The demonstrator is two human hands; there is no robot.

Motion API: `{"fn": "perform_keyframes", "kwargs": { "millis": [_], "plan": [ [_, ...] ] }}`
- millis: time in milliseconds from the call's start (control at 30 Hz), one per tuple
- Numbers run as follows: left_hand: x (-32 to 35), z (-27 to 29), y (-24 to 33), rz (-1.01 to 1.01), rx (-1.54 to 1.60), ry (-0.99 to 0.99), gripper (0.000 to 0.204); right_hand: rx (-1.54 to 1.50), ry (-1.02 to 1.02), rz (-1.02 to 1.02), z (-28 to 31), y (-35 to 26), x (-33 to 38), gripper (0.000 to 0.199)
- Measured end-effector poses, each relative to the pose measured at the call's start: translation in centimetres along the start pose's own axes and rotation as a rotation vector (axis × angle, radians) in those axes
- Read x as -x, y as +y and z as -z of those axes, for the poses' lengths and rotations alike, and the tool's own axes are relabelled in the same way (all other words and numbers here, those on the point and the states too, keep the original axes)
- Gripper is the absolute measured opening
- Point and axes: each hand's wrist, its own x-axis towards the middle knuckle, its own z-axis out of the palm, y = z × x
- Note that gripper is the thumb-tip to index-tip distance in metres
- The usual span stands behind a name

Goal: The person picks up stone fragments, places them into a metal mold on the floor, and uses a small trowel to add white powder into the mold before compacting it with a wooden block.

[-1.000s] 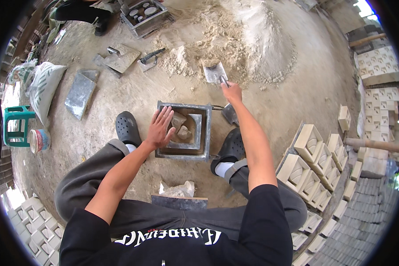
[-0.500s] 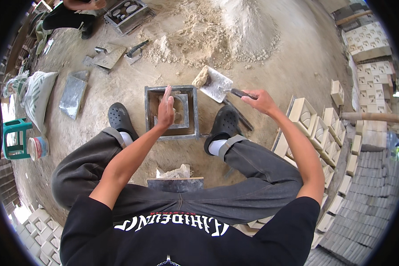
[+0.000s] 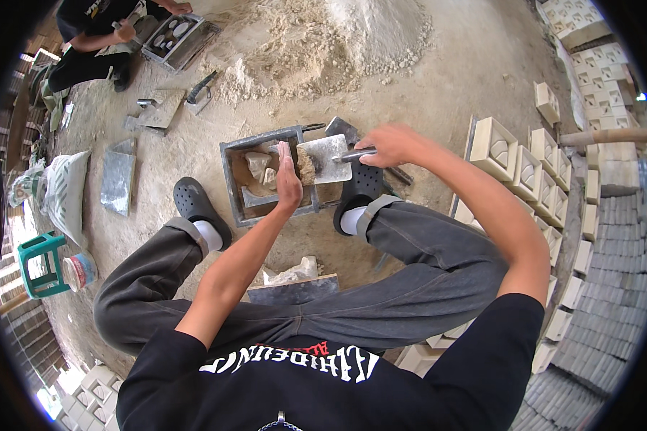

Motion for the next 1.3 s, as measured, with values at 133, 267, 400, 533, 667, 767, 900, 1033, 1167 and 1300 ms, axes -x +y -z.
{"fn": "perform_keyframes", "kwargs": {
  "millis": [133, 267, 400, 533, 667, 767, 900, 1033, 1167, 1300],
  "plan": [
    [0.2, -0.2, -0.2, -0.036, 0.000, -0.007, 0.059, 0.095, -0.030, -0.039, 2.9, -3.8, -0.3, 0.035],
    [0.3, 0.1, -0.4, -0.037, 0.028, 0.004, 0.057, 0.236, -0.049, -0.085, 4.9, -8.2, -1.0, 0.027],
    [-0.4, 2.3, -0.5, -0.064, 0.002, 0.033, 0.056, 0.307, -0.036, -0.118, 5.9, -10.3, -1.0, 0.022],
    [-2.0, 7.3, -1.6, -0.161, -0.237, 0.053, 0.054, 0.283, 0.008, -0.178, 7.5, -8.9, -0.9, 0.021],
    [-2.5, 12.3, -2.5, -0.290, -0.604, 0.023, 0.054, 0.046, 0.137, -0.319, 8.9, -4.5, -2.0, 0.026],
    [-2.2, 14.5, -3.6, -0.321, -0.770, -0.021, 0.059, -0.152, 0.239, -0.386, 7.1, -0.4, -5.7, 0.031],
    [-2.2, 15.0, -3.4, -0.254, -0.719, -0.037, 0.062, -0.471, 0.280, -0.578, 3.2, 2.6, -13.0, 0.037],
    [-2.0, 14.9, -3.5, -0.234, -0.688, -0.046, 0.065, -0.543, 0.367, -0.585, -2.4, 6.6, -20.9, 0.036],
    [-1.7, 15.8, -3.5, -0.198, -0.695, -0.056, 0.065, -0.596, 0.340, -0.731, -3.3, 5.7, -26.3, 0.039],
    [-2.1, 14.6, -2.9, -0.205, -0.657, -0.062, 0.067, -0.605, 0.445, -0.794, -4.2, 8.8, -29.4, 0.044]
  ]
}}
